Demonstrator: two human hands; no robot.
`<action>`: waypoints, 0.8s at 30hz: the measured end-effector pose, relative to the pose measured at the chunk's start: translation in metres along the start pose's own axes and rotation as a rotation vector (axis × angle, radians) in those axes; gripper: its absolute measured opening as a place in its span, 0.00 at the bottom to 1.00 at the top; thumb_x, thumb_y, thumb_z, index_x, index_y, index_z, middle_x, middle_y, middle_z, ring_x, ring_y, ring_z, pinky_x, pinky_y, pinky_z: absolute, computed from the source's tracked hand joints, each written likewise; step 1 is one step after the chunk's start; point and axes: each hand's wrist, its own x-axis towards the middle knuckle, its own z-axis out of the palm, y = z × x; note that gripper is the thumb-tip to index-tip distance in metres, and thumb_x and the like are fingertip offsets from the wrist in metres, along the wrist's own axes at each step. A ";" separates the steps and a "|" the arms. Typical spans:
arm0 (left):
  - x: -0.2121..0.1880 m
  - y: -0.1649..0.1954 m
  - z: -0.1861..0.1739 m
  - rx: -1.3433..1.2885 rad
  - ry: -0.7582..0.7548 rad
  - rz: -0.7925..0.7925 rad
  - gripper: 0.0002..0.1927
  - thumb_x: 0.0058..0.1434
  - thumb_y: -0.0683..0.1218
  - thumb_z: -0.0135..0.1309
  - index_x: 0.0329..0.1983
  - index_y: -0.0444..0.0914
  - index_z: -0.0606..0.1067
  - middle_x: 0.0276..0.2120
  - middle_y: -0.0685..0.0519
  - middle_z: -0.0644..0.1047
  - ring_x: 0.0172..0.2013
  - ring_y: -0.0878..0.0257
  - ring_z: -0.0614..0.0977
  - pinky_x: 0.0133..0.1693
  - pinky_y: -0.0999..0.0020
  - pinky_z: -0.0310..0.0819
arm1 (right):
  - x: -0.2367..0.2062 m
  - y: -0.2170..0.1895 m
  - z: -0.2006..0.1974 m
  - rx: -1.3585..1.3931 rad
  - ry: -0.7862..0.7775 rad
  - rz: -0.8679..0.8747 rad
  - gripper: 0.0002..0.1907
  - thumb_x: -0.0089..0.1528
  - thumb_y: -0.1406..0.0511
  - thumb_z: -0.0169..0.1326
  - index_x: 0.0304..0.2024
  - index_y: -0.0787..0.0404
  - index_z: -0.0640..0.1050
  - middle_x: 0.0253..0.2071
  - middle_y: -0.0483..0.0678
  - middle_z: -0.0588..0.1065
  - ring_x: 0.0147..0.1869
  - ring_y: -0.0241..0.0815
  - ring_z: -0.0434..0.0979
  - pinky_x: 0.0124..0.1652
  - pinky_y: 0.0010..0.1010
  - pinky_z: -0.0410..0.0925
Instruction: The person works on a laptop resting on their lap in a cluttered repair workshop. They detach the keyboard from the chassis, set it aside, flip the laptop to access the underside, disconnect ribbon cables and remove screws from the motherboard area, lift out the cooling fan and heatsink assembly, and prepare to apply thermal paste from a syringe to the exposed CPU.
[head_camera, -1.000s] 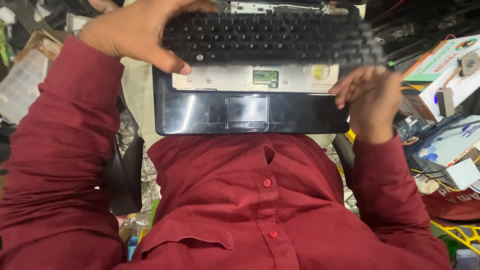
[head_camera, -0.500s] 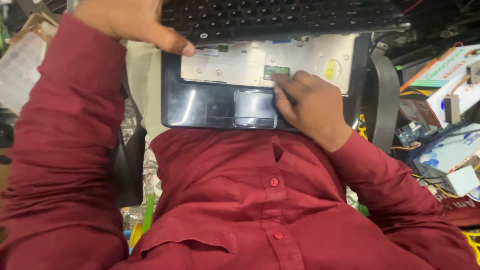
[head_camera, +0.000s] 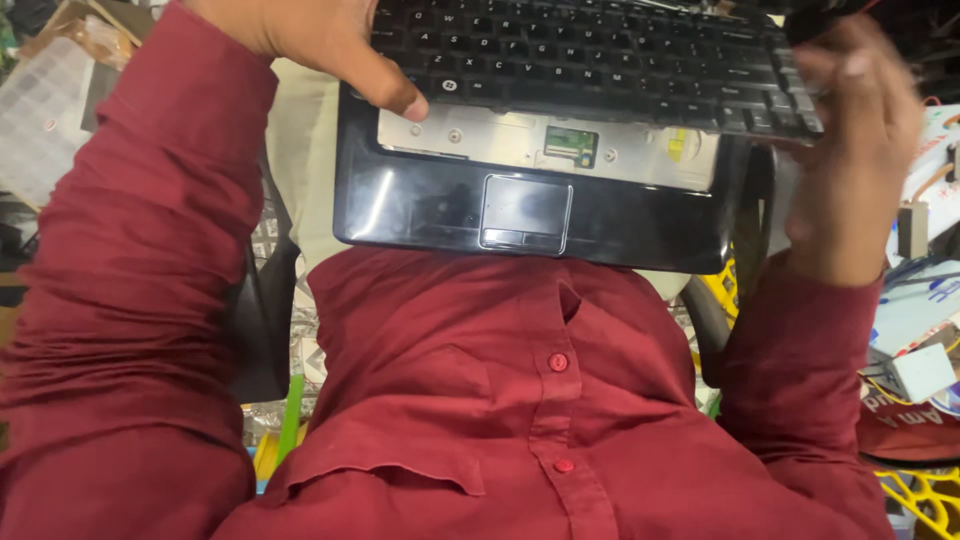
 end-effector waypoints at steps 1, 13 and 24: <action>0.003 0.000 0.001 -0.002 -0.013 -0.022 0.28 0.49 0.57 0.70 0.45 0.34 0.79 0.29 0.50 0.79 0.26 0.58 0.79 0.28 0.63 0.71 | 0.004 0.003 0.001 0.145 -0.054 0.122 0.24 0.75 0.61 0.46 0.70 0.68 0.68 0.53 0.53 0.79 0.48 0.42 0.84 0.44 0.31 0.79; -0.022 0.022 -0.001 -0.238 0.214 -0.122 0.19 0.55 0.55 0.70 0.42 0.39 0.81 0.33 0.58 0.80 0.32 0.68 0.80 0.36 0.73 0.75 | 0.016 0.032 -0.023 0.992 -0.300 0.559 0.17 0.78 0.66 0.41 0.61 0.77 0.69 0.46 0.63 0.79 0.41 0.49 0.83 0.46 0.30 0.78; 0.007 0.014 0.013 0.136 0.031 0.304 0.44 0.45 0.50 0.73 0.64 0.30 0.69 0.47 0.44 0.79 0.44 0.56 0.81 0.46 0.63 0.74 | -0.003 0.028 -0.007 0.600 -0.326 0.494 0.28 0.72 0.70 0.35 0.75 0.69 0.67 0.57 0.56 0.78 0.44 0.46 0.83 0.46 0.34 0.78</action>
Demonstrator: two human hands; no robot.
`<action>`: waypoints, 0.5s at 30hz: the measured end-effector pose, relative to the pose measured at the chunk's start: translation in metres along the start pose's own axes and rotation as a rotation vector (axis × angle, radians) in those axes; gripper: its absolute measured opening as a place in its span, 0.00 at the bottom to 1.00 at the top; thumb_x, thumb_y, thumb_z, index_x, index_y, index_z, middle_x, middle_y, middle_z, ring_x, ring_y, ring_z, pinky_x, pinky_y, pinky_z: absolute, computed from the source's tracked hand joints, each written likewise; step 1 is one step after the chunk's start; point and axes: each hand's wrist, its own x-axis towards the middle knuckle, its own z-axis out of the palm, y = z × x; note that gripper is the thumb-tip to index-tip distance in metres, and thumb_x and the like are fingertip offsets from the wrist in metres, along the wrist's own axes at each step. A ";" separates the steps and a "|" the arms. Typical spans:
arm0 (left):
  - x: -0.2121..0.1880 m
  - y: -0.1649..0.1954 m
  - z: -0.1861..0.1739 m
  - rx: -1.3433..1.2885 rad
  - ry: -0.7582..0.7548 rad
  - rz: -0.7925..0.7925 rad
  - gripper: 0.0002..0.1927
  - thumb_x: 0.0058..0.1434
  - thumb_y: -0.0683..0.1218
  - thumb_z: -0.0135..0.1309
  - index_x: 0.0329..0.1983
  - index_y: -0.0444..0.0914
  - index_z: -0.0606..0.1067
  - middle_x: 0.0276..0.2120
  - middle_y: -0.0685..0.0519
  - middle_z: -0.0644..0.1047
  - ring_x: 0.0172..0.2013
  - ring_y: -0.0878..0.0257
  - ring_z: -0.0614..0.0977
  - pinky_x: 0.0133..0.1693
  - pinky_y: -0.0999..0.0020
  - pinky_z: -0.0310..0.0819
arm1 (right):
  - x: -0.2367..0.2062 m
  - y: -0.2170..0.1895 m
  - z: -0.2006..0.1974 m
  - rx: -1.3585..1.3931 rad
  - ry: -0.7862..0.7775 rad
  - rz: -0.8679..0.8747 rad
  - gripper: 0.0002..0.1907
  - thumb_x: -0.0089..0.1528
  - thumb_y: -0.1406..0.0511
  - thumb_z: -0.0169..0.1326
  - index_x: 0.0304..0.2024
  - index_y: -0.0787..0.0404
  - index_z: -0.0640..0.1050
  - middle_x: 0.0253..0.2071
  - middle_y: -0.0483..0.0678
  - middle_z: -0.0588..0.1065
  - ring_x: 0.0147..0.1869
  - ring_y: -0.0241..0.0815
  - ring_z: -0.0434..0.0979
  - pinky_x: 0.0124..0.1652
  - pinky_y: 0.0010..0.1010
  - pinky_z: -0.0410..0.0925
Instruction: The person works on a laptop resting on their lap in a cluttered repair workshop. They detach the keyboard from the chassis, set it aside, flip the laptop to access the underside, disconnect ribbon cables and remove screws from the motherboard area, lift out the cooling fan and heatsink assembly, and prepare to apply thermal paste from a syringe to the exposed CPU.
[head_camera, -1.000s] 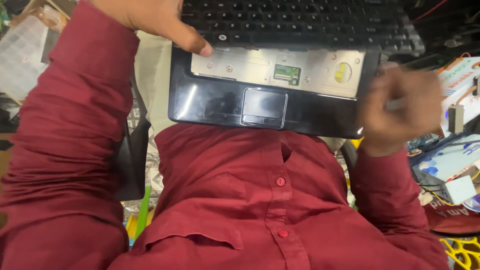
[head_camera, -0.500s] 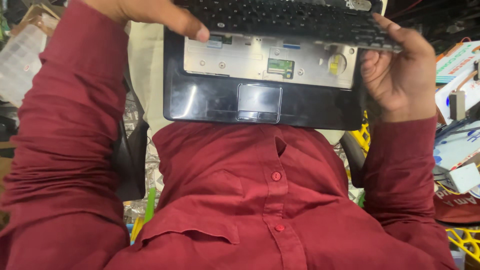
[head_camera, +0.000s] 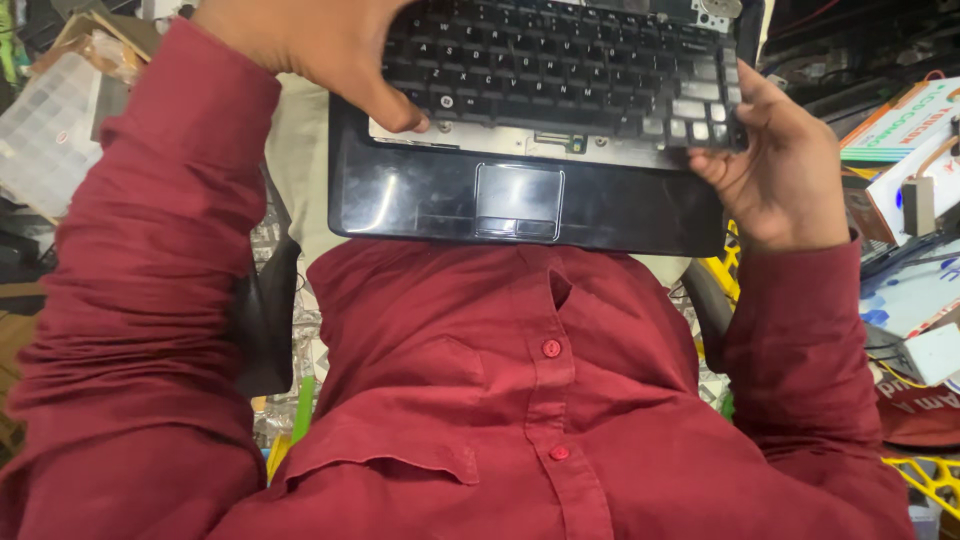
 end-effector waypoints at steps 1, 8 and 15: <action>0.001 -0.001 0.001 -0.023 -0.019 -0.033 0.45 0.45 0.50 0.73 0.65 0.31 0.69 0.47 0.44 0.79 0.44 0.56 0.81 0.47 0.63 0.74 | -0.002 0.001 -0.001 -0.043 0.001 -0.010 0.28 0.73 0.70 0.35 0.75 0.69 0.66 0.57 0.57 0.77 0.45 0.46 0.82 0.47 0.34 0.78; 0.000 0.004 0.000 -0.037 -0.061 -0.104 0.44 0.49 0.48 0.68 0.70 0.35 0.67 0.47 0.45 0.80 0.45 0.57 0.81 0.47 0.63 0.75 | -0.004 0.004 -0.012 0.050 0.003 -0.023 0.29 0.73 0.71 0.36 0.76 0.71 0.66 0.53 0.57 0.78 0.45 0.47 0.82 0.47 0.35 0.78; -0.002 0.046 -0.005 0.077 0.109 -0.026 0.39 0.52 0.49 0.69 0.65 0.32 0.69 0.45 0.41 0.79 0.43 0.52 0.81 0.44 0.59 0.73 | -0.007 0.000 -0.010 0.201 -0.118 -0.022 0.21 0.75 0.70 0.38 0.69 0.74 0.65 0.51 0.60 0.78 0.43 0.47 0.82 0.46 0.31 0.77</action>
